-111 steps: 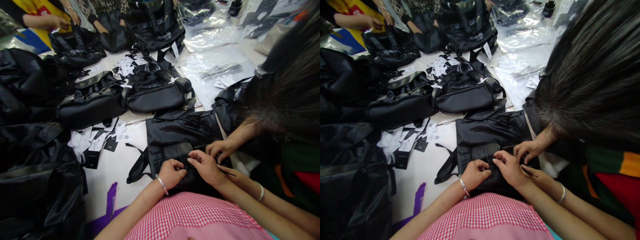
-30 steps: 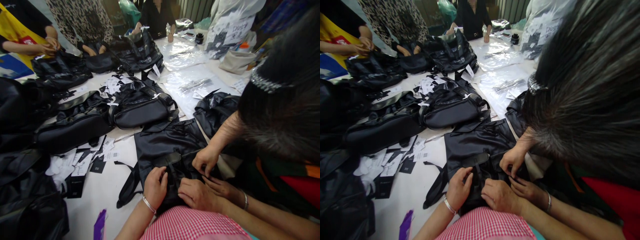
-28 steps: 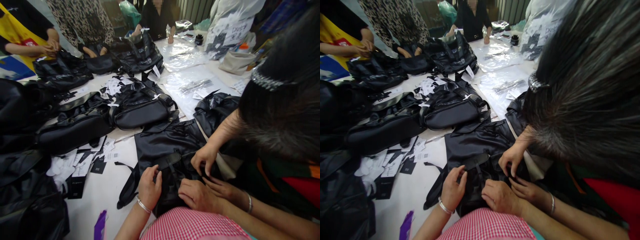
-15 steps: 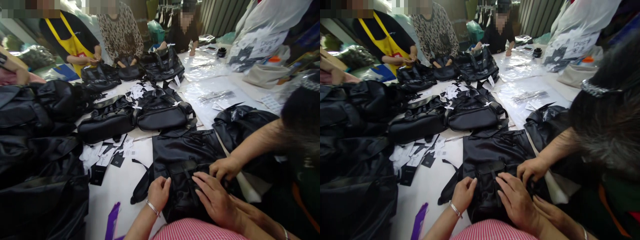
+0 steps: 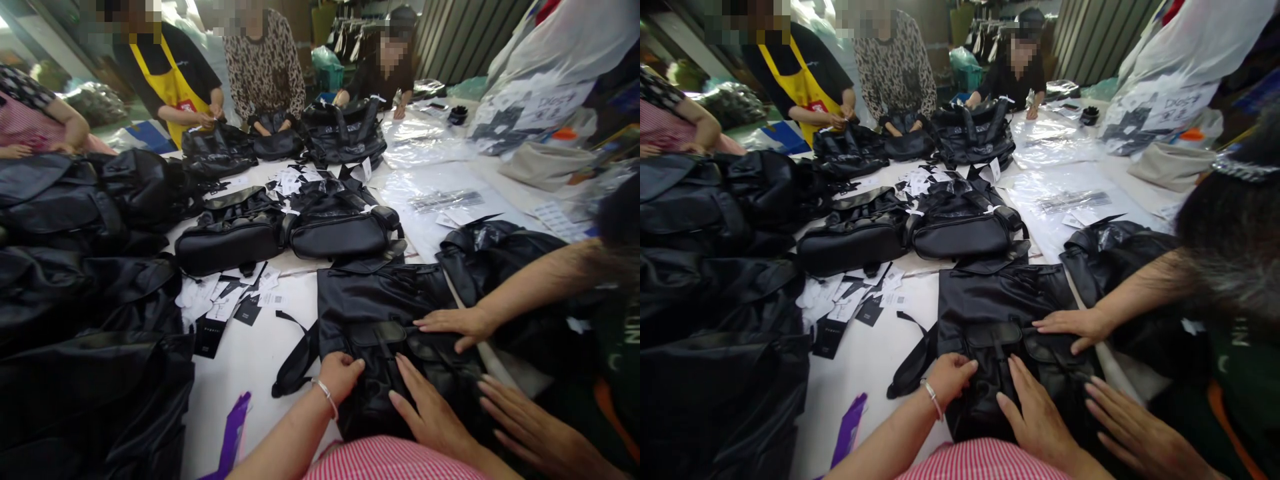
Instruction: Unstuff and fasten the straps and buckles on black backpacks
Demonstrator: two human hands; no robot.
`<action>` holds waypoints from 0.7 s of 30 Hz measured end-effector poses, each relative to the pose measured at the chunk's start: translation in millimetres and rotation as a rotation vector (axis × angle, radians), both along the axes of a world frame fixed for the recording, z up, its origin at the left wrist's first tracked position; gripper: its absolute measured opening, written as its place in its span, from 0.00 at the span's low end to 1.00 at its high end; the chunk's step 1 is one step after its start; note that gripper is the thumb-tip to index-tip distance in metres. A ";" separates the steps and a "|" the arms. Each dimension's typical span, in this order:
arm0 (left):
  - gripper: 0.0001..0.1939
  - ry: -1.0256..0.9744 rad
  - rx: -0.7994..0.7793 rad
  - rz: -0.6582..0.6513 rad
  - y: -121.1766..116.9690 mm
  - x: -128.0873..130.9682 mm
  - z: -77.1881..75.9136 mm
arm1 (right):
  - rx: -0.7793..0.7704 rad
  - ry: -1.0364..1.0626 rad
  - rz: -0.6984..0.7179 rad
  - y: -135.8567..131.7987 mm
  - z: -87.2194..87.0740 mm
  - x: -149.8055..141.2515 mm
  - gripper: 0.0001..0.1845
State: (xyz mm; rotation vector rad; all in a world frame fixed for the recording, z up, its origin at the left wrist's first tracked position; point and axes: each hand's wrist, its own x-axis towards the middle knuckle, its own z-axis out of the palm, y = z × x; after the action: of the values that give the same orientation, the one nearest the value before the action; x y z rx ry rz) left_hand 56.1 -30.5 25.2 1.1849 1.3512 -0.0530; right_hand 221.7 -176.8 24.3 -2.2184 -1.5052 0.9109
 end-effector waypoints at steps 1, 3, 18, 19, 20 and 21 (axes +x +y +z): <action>0.13 -0.001 -0.050 0.016 3.0 5.3 -2.3 | 0.019 -0.039 0.032 -3.3 -2.7 -2.3 0.34; 0.11 -0.029 -0.037 0.048 7.5 12.9 -5.8 | 0.061 -0.104 0.092 -9.5 -5.0 -3.4 0.33; 0.13 -0.005 0.534 -0.049 0.4 -55.2 -7.5 | 0.227 -0.315 0.089 -18.6 27.5 26.7 0.23; 0.13 0.066 0.553 -0.032 -5.7 -65.5 -11.2 | 0.278 -0.307 0.026 -15.5 30.5 31.8 0.21; 0.13 0.128 0.551 -0.006 -12.9 -73.7 -16.2 | 0.325 -0.286 -0.029 -12.0 31.9 35.6 0.22; 0.13 0.178 0.523 0.031 -20.8 -79.1 -22.5 | 0.360 -0.257 -0.069 -8.4 31.5 37.4 0.23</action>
State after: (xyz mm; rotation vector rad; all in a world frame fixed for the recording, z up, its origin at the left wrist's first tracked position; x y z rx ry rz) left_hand -23.1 -51.3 2.8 1.6229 1.5942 0.2357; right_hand 259.2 -185.2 55.8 -2.1586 -1.5441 0.3082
